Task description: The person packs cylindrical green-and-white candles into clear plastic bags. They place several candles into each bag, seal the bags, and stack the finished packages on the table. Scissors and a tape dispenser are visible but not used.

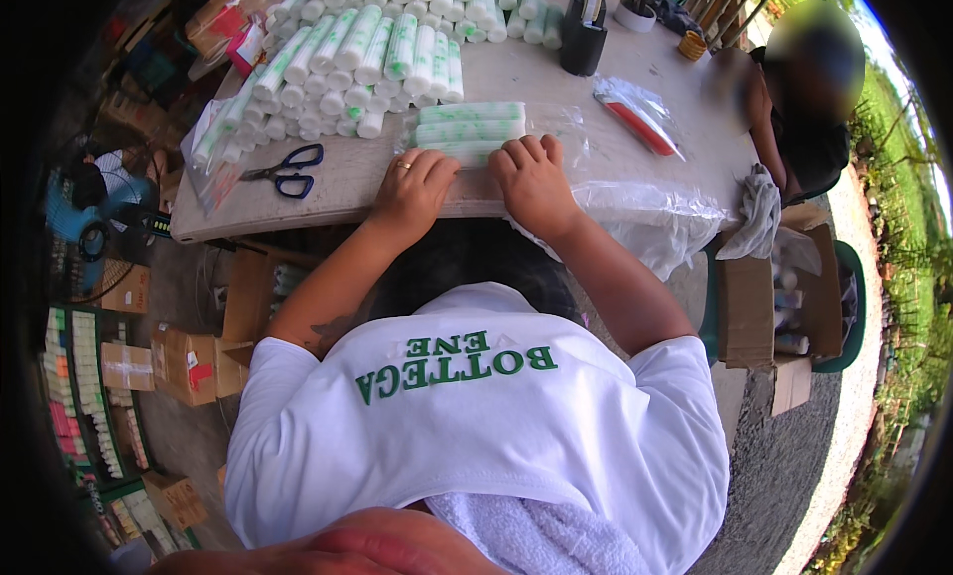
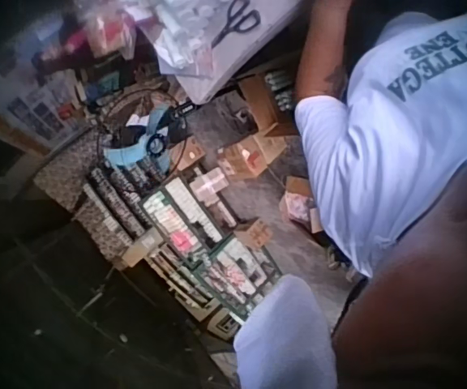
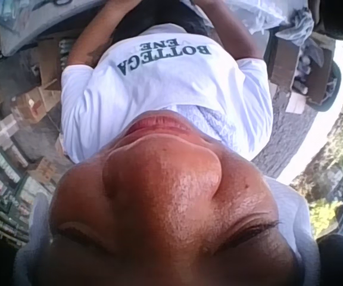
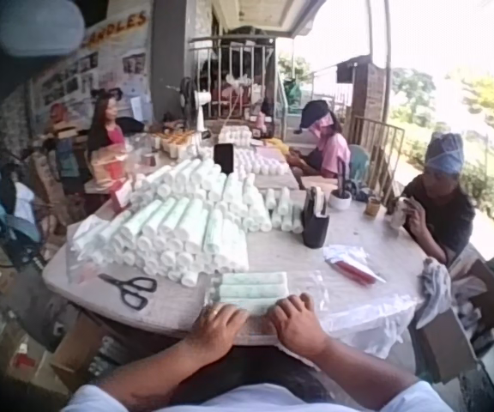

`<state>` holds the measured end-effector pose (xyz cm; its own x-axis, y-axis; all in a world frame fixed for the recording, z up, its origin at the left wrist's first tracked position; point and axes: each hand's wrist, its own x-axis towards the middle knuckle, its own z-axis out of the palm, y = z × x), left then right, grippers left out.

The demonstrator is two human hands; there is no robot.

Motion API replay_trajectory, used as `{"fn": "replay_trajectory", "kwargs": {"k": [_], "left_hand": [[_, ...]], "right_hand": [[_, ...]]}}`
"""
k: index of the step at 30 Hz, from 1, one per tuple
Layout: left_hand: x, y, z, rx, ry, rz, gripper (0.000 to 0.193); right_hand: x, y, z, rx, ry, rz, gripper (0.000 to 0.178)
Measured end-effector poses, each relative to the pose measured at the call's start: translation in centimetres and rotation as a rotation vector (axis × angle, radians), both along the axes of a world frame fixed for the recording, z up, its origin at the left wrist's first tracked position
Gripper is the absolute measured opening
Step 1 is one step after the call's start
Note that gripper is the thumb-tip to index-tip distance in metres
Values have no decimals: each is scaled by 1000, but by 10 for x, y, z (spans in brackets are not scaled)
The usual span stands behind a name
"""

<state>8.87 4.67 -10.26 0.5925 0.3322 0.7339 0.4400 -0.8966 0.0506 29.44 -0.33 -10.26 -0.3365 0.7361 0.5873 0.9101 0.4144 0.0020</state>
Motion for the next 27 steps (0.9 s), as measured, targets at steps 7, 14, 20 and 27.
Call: {"fn": "replay_trajectory", "kwargs": {"k": [7,14,20,27], "left_hand": [[-88,17,-8,-176,-75,317,11],[-27,-18,24,-101,18,-45,27],[10,-2,-5,28,84,-76,30],[16,4,-2,7,-19,-158,26]], "right_hand": [[-2,-4,3,-44,8,8,15],[-12,-17,9,-67,-24,16,16],[-10,-20,10,-24,-38,21,17],[-9,-22,10,-62,17,28,15]]}}
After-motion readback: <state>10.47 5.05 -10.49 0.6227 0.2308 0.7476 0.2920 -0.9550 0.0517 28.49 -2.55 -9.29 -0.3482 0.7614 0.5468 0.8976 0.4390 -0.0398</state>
